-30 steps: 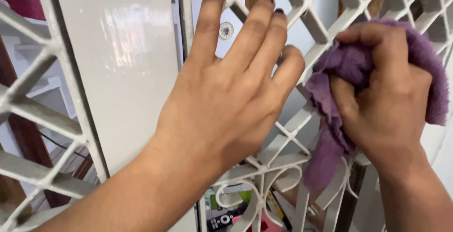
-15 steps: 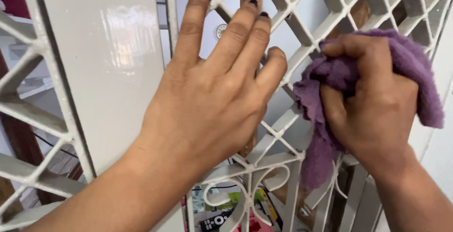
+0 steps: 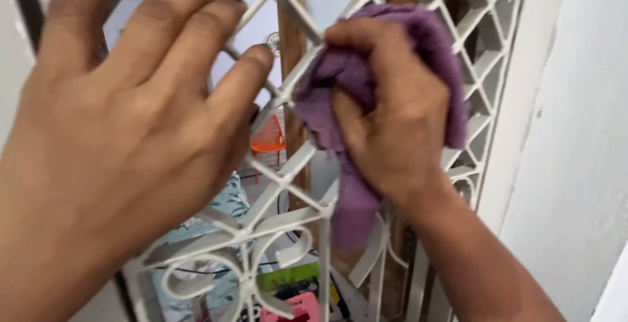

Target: The person wipes a white metal window grille with a purple cloth. They dip the cloth into a blue pitcher of water to wet it, then continue wiping the grille bars and the window sill.

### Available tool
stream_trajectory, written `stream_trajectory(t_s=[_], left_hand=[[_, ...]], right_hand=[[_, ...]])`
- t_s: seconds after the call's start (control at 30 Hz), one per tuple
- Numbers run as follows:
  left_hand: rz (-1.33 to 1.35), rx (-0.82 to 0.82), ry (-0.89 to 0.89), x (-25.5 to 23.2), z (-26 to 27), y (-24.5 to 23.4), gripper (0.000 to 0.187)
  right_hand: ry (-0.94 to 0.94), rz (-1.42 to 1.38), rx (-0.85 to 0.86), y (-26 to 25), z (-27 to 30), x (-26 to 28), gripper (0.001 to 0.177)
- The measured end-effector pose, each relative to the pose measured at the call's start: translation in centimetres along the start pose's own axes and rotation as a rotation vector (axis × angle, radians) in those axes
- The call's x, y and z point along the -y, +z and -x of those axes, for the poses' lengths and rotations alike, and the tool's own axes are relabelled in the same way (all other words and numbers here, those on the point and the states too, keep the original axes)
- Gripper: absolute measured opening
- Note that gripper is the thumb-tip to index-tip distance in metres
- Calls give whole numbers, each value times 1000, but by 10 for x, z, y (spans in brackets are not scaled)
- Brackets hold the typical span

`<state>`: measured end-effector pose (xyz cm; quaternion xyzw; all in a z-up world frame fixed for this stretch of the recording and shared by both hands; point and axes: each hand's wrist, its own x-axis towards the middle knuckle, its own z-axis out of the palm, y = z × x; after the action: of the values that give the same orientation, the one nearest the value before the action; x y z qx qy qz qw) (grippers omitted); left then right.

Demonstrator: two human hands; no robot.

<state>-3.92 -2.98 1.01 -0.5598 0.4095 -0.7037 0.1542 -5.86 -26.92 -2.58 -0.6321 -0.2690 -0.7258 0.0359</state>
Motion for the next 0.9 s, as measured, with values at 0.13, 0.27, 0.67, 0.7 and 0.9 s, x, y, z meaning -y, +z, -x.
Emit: stream_trajectory(t_s=[0.13, 0.27, 0.67, 0.7, 0.9], left_hand=[[-84, 30, -17, -6, -10, -6, 39], [29, -6, -71, -8, -27, -14, 45], [179, 127, -166, -18, -35, 24, 65], [179, 130, -164, -19, -36, 23, 65], [172, 150, -161, -21, -40, 20, 65]], right_hand=[[50, -73, -4, -1, 14, -12, 39], [-12, -52, -114, -19, 10, -14, 43], [143, -21, 133, -24, 10, -23, 50], [175, -54, 162, -27, 18, -25, 49], [130, -31, 126, -31, 28, -15, 52]])
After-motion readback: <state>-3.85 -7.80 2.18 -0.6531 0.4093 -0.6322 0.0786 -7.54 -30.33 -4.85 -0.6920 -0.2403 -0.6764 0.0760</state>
